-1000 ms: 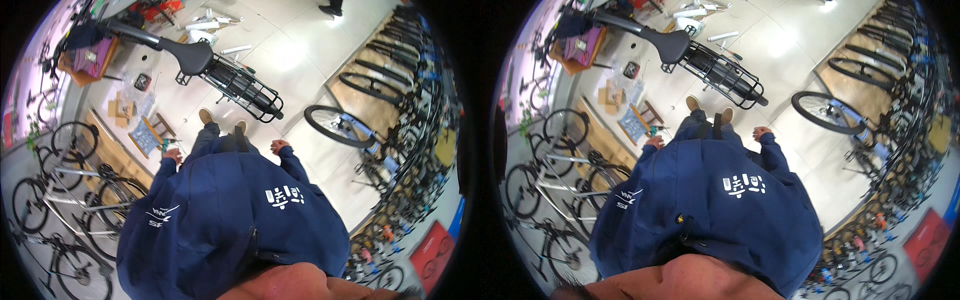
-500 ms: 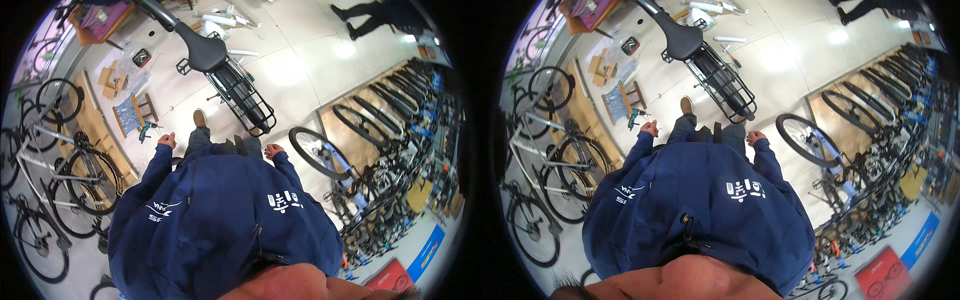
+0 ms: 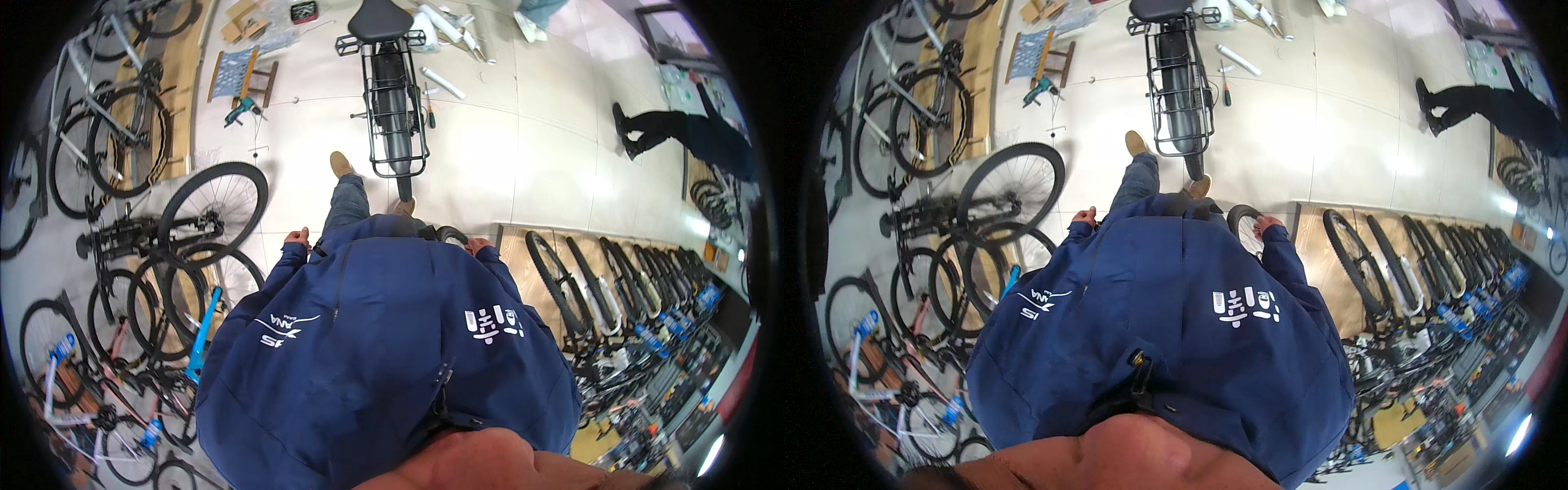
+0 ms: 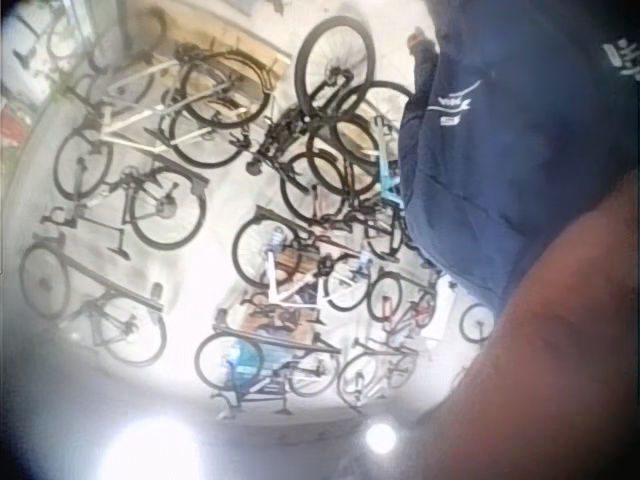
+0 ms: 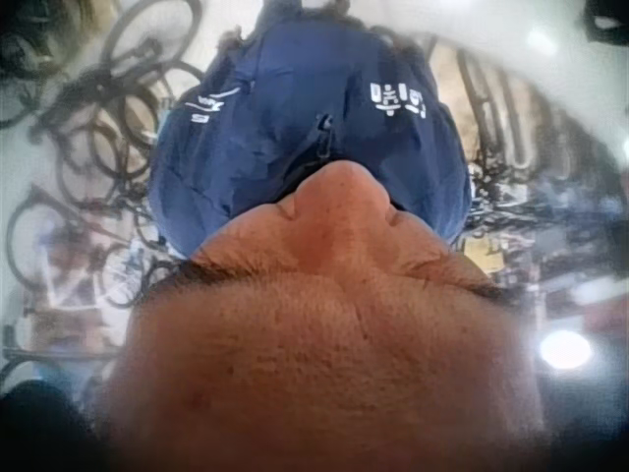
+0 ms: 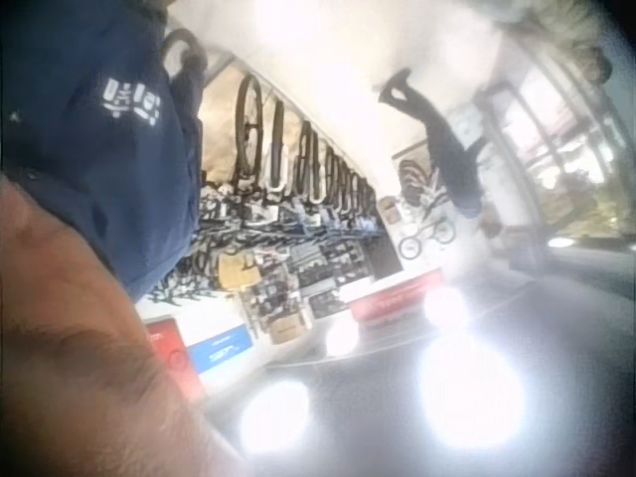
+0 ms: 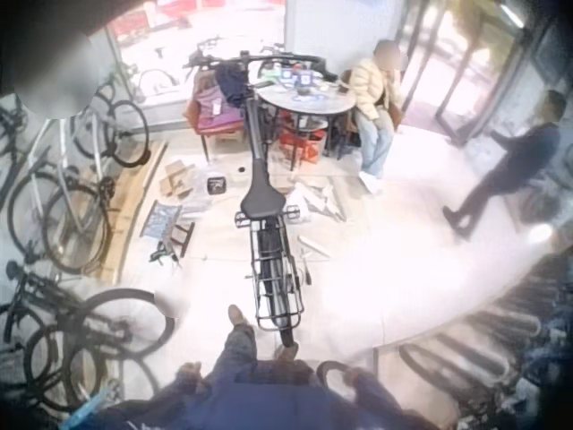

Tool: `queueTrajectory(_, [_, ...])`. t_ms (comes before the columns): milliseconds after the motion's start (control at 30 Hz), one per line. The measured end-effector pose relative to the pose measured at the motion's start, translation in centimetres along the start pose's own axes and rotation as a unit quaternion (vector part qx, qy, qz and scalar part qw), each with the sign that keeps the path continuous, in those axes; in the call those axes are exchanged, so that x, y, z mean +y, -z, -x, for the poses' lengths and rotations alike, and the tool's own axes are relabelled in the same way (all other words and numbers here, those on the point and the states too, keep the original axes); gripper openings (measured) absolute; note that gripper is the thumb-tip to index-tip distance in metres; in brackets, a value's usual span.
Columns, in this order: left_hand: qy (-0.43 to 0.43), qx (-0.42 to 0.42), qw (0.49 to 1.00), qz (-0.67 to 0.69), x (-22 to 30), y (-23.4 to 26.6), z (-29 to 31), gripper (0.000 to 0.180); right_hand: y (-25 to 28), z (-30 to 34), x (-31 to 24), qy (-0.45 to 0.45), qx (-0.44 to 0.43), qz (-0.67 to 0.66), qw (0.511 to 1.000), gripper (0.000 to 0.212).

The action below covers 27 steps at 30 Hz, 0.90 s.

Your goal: The person attaches a rear rack to a bicycle, secures it with a screwdriver, and then unpacks a mudguard from plastic packaging. The person positions the mudguard near the rear wheel but does not complete its installation.

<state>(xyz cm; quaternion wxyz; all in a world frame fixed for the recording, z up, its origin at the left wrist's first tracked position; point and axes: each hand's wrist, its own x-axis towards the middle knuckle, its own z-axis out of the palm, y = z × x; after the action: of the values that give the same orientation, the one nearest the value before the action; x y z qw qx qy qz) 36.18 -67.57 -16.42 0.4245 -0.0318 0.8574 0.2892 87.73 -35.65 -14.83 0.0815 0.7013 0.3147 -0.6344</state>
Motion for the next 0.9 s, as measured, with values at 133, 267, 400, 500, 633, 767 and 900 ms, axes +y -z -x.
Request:
queueTrajectory(133, [0.082,-0.025,0.991,0.103,-2.3,-2.3,4.1,0.036,2.7,1.9,-3.4,0.060,-0.015,0.176,0.983,0.023])
queueTrajectory(267, [0.104,-0.032,0.969,0.220,-2.5,-4.8,5.0,0.032,1.3,2.3,-5.3,0.095,-0.025,0.093,0.991,0.027])
queueTrajectory(400, [0.085,-0.050,0.966,0.238,-2.1,-6.9,4.9,0.034,0.2,1.0,-8.0,0.108,-0.062,0.139,0.982,0.031])
queueTrajectory(500, [0.103,-0.048,0.959,0.260,-1.2,-8.1,4.8,0.034,-0.2,0.7,-9.6,0.120,-0.062,0.169,0.976,0.029])
queueTrajectory(633, [0.081,-0.055,0.960,0.261,1.2,-8.7,4.3,0.034,-1.6,1.3,-11.5,0.097,-0.075,0.217,0.968,0.028])
queueTrajectory(767, [-0.054,-0.072,0.948,0.304,8.2,-10.9,2.2,0.032,-5.1,-0.2,-13.8,0.143,-0.143,0.265,0.943,0.031])
queueTrajectory(900, [-0.190,-0.018,0.916,0.352,17.8,-16.9,0.6,0.035,-11.3,-5.8,-15.4,0.311,-0.052,0.368,0.874,0.069])
